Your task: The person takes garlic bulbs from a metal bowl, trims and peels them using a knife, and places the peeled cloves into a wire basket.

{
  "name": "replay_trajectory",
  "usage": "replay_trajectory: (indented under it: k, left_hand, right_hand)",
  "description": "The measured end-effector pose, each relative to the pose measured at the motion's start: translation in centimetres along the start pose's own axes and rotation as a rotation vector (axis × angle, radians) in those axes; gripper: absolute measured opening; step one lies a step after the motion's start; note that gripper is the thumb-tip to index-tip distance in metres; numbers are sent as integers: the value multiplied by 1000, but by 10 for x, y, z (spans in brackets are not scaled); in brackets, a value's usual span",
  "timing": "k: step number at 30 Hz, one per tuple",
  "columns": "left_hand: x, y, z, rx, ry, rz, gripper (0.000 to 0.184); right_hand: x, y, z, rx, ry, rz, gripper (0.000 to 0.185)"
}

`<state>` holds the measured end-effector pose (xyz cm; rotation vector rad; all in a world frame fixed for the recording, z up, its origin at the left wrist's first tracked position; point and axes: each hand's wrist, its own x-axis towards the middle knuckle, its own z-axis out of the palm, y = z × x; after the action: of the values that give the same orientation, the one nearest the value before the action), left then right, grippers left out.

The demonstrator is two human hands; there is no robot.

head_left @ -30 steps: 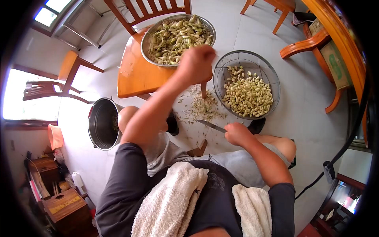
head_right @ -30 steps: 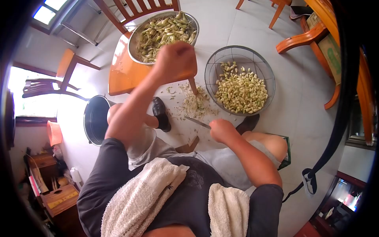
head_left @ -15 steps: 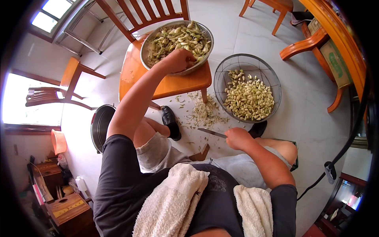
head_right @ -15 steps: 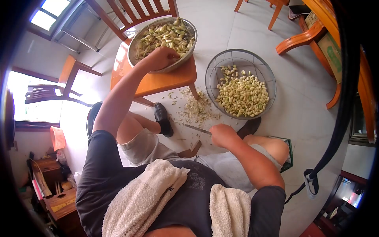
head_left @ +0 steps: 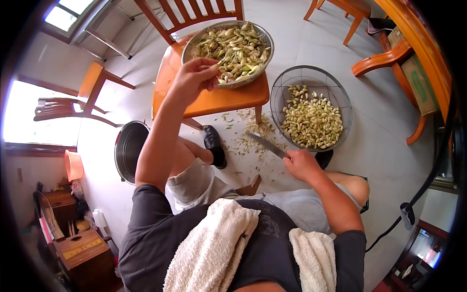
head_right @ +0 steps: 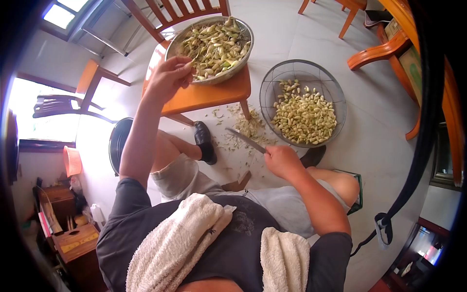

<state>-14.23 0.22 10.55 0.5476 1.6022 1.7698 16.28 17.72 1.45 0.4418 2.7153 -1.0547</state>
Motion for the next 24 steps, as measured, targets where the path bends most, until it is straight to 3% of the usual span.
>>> replay_trajectory:
  k: [3, 9, 13, 17, 24]
  left_hand:
    - [-40, -16, 21, -336, 2, -94, 19]
    - [-65, -73, 50, -623, -39, -143, 18]
    - [-71, -89, 65, -429, 122, -185, 17]
    - [-76, -103, 75, -337, 99, -177, 17]
    - [-80, -111, 90, -291, 100, -210, 17]
  right_hand:
    - [-1, -6, -2, 204, 193, -98, 14]
    - [-3, -16, -9, 365, 407, -171, 15]
    - [-2, -19, -11, 321, 508, -218, 15]
    - [1, -17, -6, 187, 598, -370, 14]
    - [-2, -14, -2, 92, 516, -340, 17]
